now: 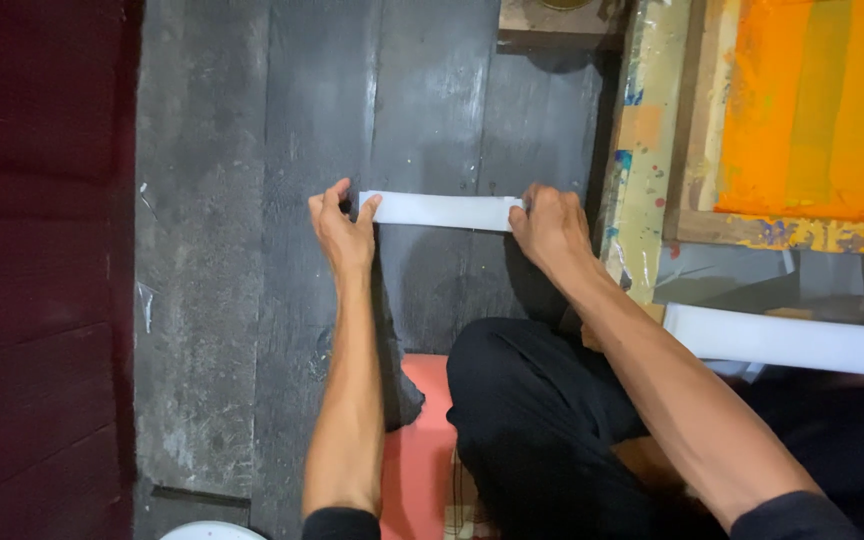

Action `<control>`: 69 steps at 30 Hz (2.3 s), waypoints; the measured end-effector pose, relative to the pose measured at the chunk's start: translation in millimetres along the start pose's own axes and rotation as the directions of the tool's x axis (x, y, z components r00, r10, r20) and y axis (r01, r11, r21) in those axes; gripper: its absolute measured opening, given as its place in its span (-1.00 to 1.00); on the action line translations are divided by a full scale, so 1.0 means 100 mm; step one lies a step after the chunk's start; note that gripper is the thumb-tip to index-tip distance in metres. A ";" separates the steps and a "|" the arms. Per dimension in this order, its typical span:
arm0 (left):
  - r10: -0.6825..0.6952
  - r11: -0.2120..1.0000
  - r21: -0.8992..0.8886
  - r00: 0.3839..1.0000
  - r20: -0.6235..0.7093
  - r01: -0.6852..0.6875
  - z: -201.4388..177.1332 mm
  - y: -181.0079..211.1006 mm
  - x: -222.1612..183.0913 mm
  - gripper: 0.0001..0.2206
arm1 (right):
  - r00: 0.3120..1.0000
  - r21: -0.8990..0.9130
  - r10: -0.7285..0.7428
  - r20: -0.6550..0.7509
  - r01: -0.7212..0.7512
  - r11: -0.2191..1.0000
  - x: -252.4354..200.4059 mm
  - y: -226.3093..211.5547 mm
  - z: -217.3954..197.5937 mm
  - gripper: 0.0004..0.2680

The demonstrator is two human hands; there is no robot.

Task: Manual screen printing of orange ink onto white labels using a squeegee and a wooden frame while sitting on the floor.

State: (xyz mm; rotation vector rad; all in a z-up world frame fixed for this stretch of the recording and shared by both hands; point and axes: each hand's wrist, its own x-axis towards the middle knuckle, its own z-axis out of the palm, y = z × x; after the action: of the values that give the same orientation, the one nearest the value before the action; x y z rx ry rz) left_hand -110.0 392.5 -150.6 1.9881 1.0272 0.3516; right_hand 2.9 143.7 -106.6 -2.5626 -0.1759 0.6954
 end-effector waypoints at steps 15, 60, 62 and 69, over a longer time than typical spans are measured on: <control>0.445 0.844 -0.361 0.894 0.061 -0.396 0.54 1.97 -2.55 -0.75 | 0.851 0.282 -0.101 -0.516 0.280 0.918 -2.07 1.24 -1.70 -0.89; 0.438 0.808 0.065 0.671 0.599 -0.586 1.03 2.47 -3.15 -0.50 | 0.764 0.050 -0.384 -0.518 0.475 0.878 -1.85 3.19 -2.26 -0.74; 0.434 0.814 0.044 0.656 0.618 -0.579 0.99 2.55 -3.15 -0.53 | 0.780 0.073 -0.336 -0.528 0.436 0.897 -1.89 3.12 -2.31 -0.86; 0.435 0.809 0.062 0.666 0.605 -0.585 1.01 2.76 -3.12 -0.49 | 0.748 0.089 -0.324 -0.580 0.453 0.887 -1.85 3.07 -2.44 -0.92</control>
State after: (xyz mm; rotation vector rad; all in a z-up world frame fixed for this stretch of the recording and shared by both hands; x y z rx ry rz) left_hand -99.4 11.1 45.6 2.3910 0.1015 -0.1025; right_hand -33.6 -271.5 14.0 -2.2804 -0.4016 -0.1912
